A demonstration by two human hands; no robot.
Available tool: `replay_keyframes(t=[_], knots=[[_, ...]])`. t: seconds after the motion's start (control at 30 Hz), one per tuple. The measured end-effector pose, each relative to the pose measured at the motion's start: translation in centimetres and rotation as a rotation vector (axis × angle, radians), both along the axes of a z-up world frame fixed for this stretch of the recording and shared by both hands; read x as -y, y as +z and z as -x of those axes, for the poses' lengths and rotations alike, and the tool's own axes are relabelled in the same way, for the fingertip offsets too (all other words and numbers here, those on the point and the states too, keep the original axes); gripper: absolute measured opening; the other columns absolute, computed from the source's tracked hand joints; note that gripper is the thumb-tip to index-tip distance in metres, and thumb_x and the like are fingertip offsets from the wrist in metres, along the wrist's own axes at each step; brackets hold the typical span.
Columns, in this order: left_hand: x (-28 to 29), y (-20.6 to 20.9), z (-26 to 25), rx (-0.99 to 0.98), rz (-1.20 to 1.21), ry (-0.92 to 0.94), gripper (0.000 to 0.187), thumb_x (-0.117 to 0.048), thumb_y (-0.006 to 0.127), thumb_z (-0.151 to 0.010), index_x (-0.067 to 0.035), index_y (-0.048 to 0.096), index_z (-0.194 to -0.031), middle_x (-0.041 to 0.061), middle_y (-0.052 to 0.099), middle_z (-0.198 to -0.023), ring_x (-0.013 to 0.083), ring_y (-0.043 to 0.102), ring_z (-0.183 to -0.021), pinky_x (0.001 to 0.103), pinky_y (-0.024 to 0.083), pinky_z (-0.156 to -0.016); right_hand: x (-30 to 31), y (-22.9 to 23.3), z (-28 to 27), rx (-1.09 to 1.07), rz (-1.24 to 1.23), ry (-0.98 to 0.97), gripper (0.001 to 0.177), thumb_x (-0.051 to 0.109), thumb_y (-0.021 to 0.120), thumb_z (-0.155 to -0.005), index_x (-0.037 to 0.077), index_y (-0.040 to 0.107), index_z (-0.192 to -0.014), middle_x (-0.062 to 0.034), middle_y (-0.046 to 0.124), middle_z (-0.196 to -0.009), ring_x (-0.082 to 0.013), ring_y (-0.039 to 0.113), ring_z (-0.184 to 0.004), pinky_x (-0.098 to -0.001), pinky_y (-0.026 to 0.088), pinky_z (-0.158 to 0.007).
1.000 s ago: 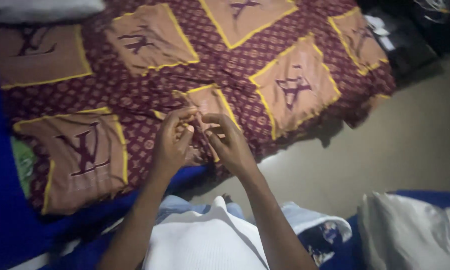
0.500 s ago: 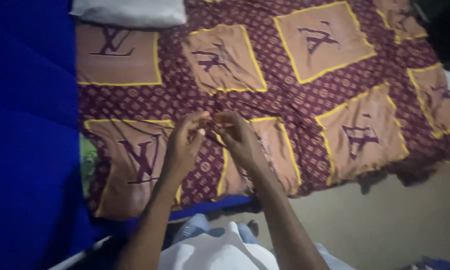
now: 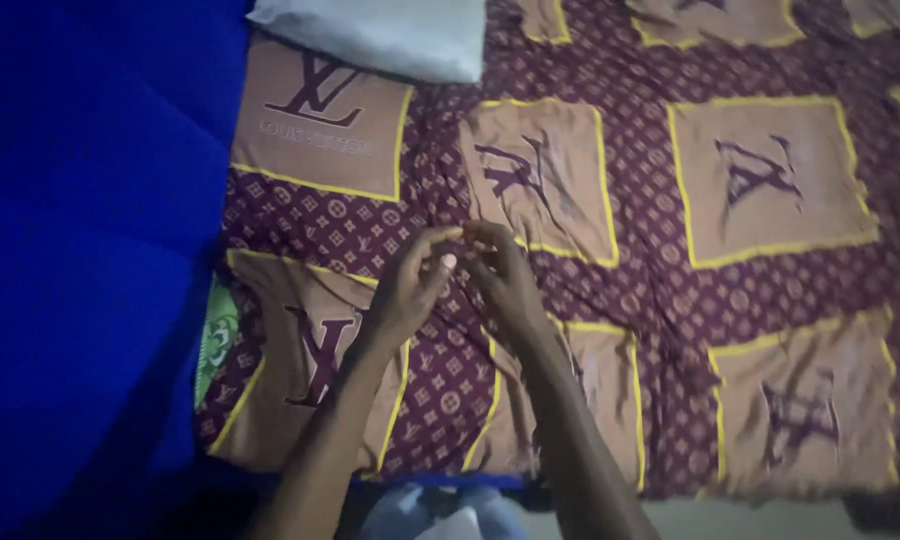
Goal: The person folds a patterned bedsheet on a bed, then moves several white pillows from the bed to a nearby blue surface. The person continues to fold the bedsheet into a compact bundle.
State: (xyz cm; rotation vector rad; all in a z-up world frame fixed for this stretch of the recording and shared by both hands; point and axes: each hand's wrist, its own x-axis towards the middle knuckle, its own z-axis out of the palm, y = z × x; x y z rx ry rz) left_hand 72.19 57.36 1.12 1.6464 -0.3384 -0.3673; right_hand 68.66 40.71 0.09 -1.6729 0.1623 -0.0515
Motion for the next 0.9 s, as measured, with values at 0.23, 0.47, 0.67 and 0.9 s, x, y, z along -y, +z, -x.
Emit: replay_keyframes(t=[0.23, 0.47, 0.67, 0.9], knots=[[2.6, -4.7, -6.3, -0.039, 0.055, 0.054, 0.041, -0.021, 0.056, -0.103, -0.011, 0.054, -0.143, 0.008, 0.061, -0.132, 0.0198, 0.062, -0.114, 0.034, 0.054, -0.089, 2.5, -7.5, -8.9, -0.011, -0.145, -0.017, 0.047, 0.01, 0.057, -0.097, 0.007, 0.046, -0.143, -0.01, 0.056, -0.14, -0.0188, 0.065, -0.112, -0.0303, 0.054, -0.089], [5.1, -13.1, -11.7, -0.003, 0.052, 0.14, 0.053, -0.041, 0.053, -0.103, -0.01, 0.049, -0.145, 0.01, 0.055, -0.148, 0.0243, 0.063, -0.126, 0.042, 0.054, -0.095, 3.8, -17.3, -16.7, -0.079, -0.258, -0.126, 0.049, 0.022, 0.058, -0.099, 0.006, 0.045, -0.144, -0.0112, 0.057, -0.136, -0.0215, 0.065, -0.109, -0.0321, 0.058, -0.084], [6.0, -16.7, -14.4, -0.024, 0.055, 0.162, 0.056, -0.046, 0.05, -0.104, -0.01, 0.049, -0.146, 0.012, 0.054, -0.151, 0.0284, 0.062, -0.13, 0.044, 0.054, -0.098, 6.2, -27.7, -25.4, -0.12, -0.358, -0.194, 0.061, 0.033, 0.062, -0.099, 0.01, 0.035, -0.149, -0.0133, 0.057, -0.132, -0.0215, 0.066, -0.098, -0.033, 0.054, -0.069], [5.9, -15.9, -15.5, -0.089, 0.058, 0.152, 0.054, -0.041, 0.049, -0.104, -0.009, 0.046, -0.147, 0.013, 0.052, -0.152, 0.0295, 0.059, -0.129, 0.044, 0.051, -0.101, 9.6, -35.0, -37.7, -0.303, -0.563, -0.359, 0.038, 0.035, 0.055, -0.098, 0.017, 0.05, -0.132, -0.0091, 0.06, -0.108, -0.0236, 0.068, -0.08, -0.0295, 0.054, -0.061]])
